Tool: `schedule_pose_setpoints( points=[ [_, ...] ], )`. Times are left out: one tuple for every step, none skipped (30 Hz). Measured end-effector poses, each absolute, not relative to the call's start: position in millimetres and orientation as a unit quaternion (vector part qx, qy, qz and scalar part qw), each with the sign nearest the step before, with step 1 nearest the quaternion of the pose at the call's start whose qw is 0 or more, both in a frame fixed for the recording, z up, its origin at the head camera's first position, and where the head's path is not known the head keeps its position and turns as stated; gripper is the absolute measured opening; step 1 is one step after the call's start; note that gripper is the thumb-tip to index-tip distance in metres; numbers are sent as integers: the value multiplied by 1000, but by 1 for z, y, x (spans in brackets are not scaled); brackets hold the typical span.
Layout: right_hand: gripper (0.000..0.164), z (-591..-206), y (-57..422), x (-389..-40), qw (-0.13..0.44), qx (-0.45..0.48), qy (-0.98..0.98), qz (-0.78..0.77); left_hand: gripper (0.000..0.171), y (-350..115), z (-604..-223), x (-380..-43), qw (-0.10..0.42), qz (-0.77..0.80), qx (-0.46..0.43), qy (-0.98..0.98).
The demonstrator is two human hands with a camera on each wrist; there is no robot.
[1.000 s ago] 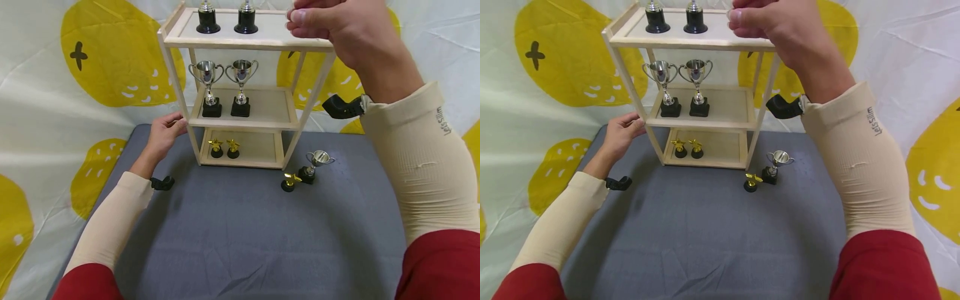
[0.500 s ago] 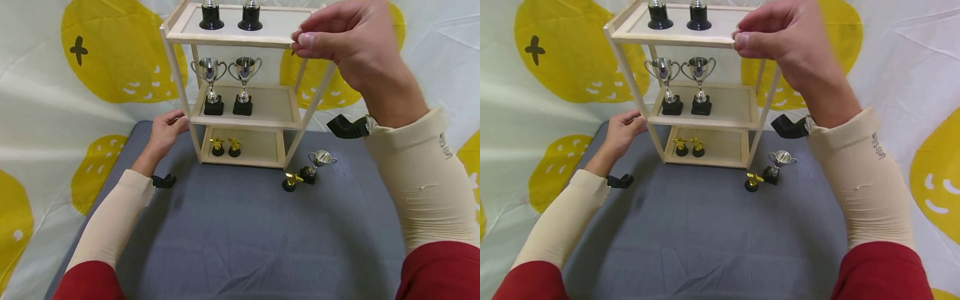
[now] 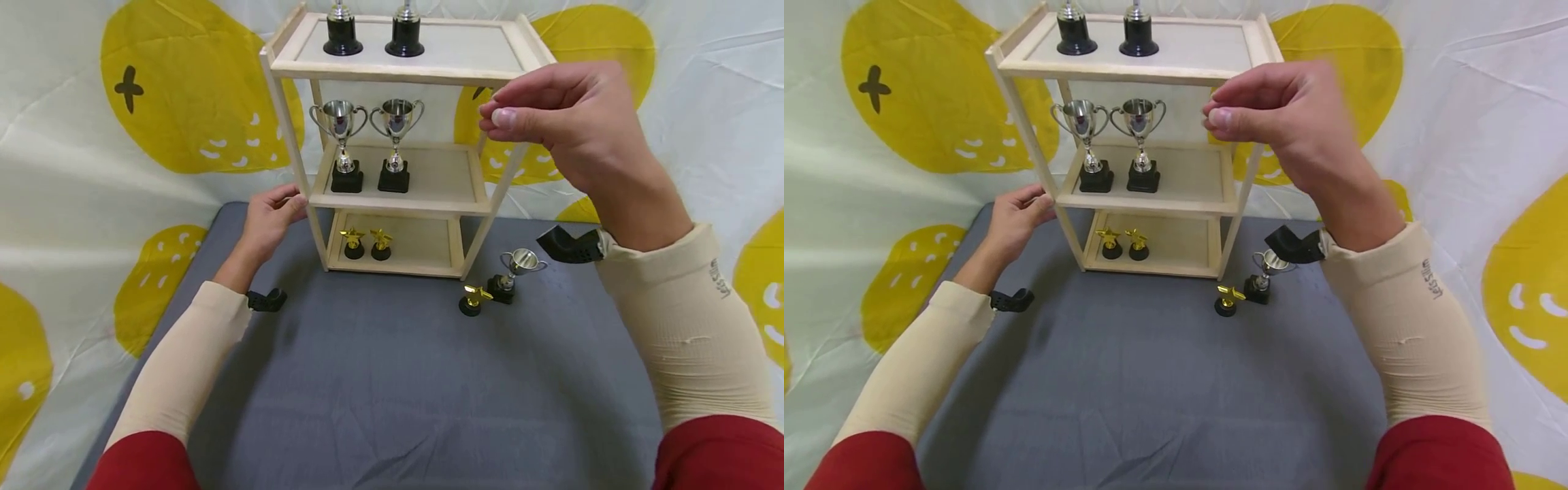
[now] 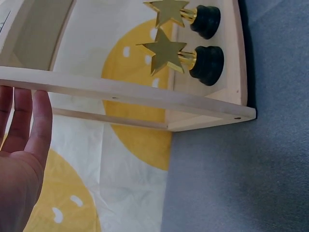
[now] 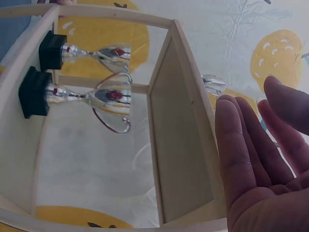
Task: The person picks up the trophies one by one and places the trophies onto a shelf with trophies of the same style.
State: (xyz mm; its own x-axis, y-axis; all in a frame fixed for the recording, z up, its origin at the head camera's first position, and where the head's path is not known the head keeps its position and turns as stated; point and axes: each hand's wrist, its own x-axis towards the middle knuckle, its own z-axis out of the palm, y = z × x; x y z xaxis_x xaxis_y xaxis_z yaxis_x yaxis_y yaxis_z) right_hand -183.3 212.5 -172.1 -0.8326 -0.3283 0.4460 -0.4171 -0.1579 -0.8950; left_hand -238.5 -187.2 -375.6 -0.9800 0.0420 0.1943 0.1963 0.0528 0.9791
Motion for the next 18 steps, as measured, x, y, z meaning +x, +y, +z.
schedule_pose_setpoints(
  points=[
    [18,-175,214,-182,28,288,-646,707,41,-187,-375,-239,56,-683,-82,-724],
    [18,-178,215,-180,24,288,-643,709,41,-187,-374,-239,56,-684,-82,-723],
    [17,-181,216,-179,19,288,-638,714,41,-187,-374,-239,55,-685,-84,-722],
    [17,-185,217,-178,16,288,-633,718,41,-187,-374,-239,56,-684,-84,-722],
    [17,-188,218,-177,13,289,-630,721,41,-187,-374,-238,56,-685,-86,-722],
    [17,-192,219,-176,11,292,-629,720,41,-188,-375,-238,55,-685,-87,-721],
    [17,-196,220,-175,9,290,-626,724,41,-188,-375,-238,54,-686,-87,-721],
    [17,-199,221,-174,7,288,-626,724,41,-188,-375,-238,54,-688,-88,-719],
    [17,-203,223,-173,7,287,-629,723,41,-188,-376,-238,54,-688,-88,-718],
    [17,-206,224,-172,8,283,-633,720,40,-188,-376,-237,54,-689,-86,-718],
    [16,-209,226,-171,9,279,-637,718,40,-188,-376,-237,54,-689,-85,-718],
    [16,-212,227,-170,9,276,-639,718,40,-188,-376,-237,54,-687,-84,-720],
    [17,-215,229,-168,8,269,-640,720,40,-188,-376,-237,54,-686,-83,-721],
    [18,-218,231,-168,9,266,-643,718,40,-188,-376,-237,55,-684,-83,-723],
    [18,-221,233,-167,12,259,-646,718,40,-188,-376,-237,56,-682,-83,-724],
    [18,-223,236,-166,12,254,-649,717,40,-188,-376,-237,57,-681,-83,-725],
    [18,-226,238,-165,12,248,-653,715,40,-188,-376,-237,58,-680,-84,-726],
    [18,-228,241,-164,11,242,-657,713,40,-188,-376,-237,58,-680,-83,-726]
  ],
)
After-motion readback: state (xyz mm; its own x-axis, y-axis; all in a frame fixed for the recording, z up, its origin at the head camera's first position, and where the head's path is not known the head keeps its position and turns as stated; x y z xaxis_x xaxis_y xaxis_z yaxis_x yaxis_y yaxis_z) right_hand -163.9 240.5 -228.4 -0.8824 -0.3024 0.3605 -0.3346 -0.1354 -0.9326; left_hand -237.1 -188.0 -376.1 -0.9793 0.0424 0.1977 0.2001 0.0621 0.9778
